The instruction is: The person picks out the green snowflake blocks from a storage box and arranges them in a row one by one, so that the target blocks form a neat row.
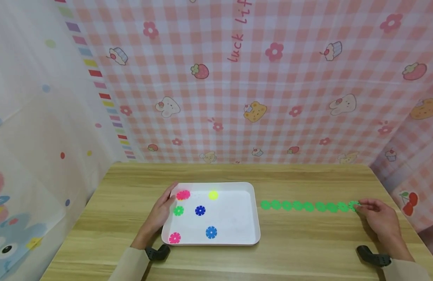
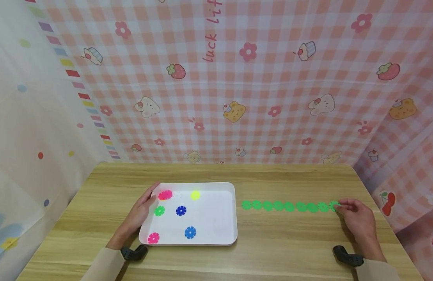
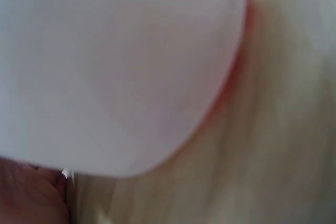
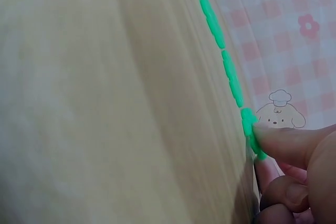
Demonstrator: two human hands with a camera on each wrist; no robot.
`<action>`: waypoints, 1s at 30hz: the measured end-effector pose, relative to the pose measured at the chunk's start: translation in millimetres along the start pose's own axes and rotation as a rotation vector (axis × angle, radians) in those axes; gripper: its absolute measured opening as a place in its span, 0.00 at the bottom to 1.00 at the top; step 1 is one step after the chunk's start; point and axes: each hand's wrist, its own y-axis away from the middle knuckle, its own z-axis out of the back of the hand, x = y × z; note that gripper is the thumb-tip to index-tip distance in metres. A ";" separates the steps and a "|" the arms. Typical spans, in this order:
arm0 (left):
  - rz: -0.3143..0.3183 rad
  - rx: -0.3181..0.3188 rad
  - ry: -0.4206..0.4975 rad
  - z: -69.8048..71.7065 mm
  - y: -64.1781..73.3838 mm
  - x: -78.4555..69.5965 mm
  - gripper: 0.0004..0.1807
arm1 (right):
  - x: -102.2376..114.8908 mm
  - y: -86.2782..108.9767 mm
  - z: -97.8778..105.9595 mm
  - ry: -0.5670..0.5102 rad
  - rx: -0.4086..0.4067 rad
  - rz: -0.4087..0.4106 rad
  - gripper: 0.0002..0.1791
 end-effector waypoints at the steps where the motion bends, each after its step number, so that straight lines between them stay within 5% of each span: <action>1: 0.000 -0.001 -0.001 0.3 0.0 0.5 0.27 | 0.3 0.1 -0.4 0.000 -0.003 0.004 0.20; 10: 0.024 -0.007 0.007 1.9 1.2 -0.2 0.27 | 2.5 0.8 -2.8 -0.020 -0.016 0.002 0.19; 20: 0.035 -0.001 0.035 0.1 -0.7 2.3 0.27 | 10.8 -0.7 1.0 -0.045 0.004 -0.117 0.25; 30: 0.066 -0.008 0.027 -1.5 1.9 1.6 0.28 | 45.8 10.1 -9.9 -0.107 0.073 -0.065 0.26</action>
